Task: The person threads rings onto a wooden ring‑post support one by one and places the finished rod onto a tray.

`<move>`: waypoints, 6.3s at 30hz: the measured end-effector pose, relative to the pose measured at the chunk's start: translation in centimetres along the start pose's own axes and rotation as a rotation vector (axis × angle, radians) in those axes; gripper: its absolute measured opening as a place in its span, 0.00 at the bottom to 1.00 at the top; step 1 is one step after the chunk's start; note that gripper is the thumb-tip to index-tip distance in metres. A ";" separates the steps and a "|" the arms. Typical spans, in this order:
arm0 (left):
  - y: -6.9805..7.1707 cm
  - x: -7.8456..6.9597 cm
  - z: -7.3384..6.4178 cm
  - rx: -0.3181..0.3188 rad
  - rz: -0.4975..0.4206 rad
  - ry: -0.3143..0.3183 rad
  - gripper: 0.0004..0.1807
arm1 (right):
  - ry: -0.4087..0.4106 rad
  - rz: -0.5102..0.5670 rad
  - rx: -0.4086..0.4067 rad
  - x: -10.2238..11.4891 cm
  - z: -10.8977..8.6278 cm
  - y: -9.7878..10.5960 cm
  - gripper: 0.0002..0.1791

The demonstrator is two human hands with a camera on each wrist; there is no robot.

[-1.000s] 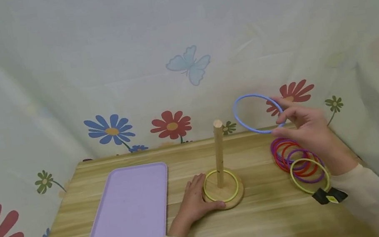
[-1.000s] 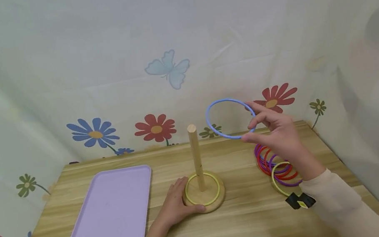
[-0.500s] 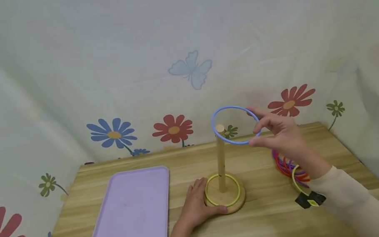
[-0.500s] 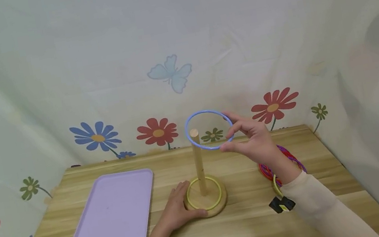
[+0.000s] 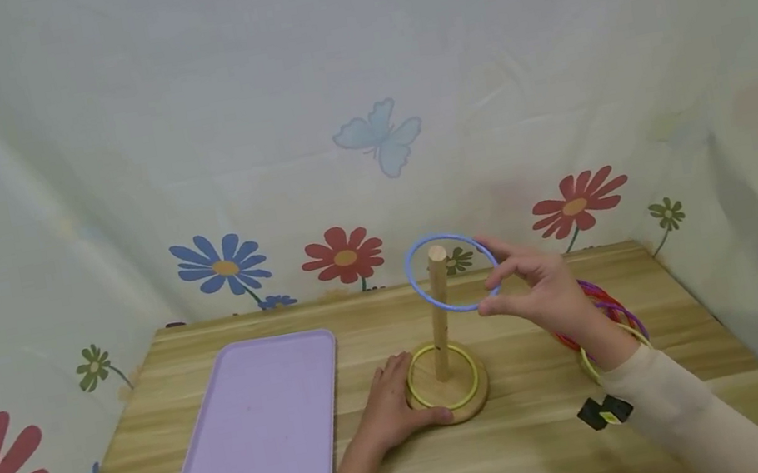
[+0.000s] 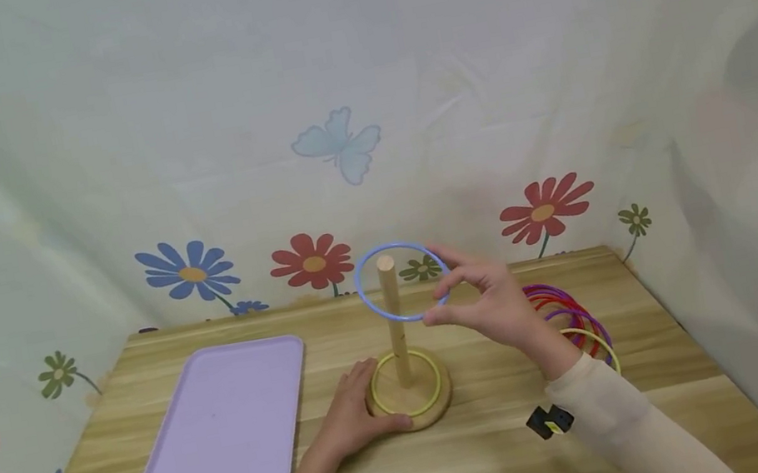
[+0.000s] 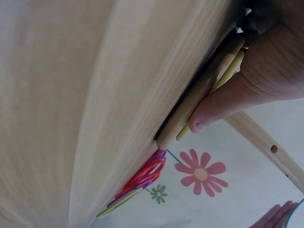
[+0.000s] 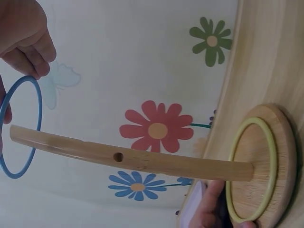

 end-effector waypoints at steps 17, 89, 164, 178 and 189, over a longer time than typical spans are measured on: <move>0.2 0.2 -0.2 0.004 0.026 0.014 0.66 | -0.120 -0.051 0.031 -4.2 -2.0 -1.8 0.10; 0.0 -0.6 0.2 -0.001 0.009 -0.002 0.67 | -0.407 -0.157 0.237 -15.4 -6.4 -6.4 0.12; 0.1 0.3 0.1 -0.001 -0.007 0.023 0.68 | -0.433 -0.333 -0.366 -12.9 -16.5 12.4 0.24; 0.2 -0.2 0.1 -0.003 0.000 0.010 0.67 | -0.437 -0.488 -0.254 -14.7 -19.3 15.3 0.32; 0.0 -0.1 0.0 0.011 -0.008 0.032 0.68 | -0.552 -0.491 -0.105 -17.0 -21.3 15.1 0.26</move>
Point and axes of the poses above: each hand's wrist, its own z-axis towards the middle knuckle, its own y-axis out of the back of the hand, x = y × z, the point moved 10 cm from there along z, towards the middle knuckle, and after that the axes turned 7 degrees about -y, right-handed, at the moved point
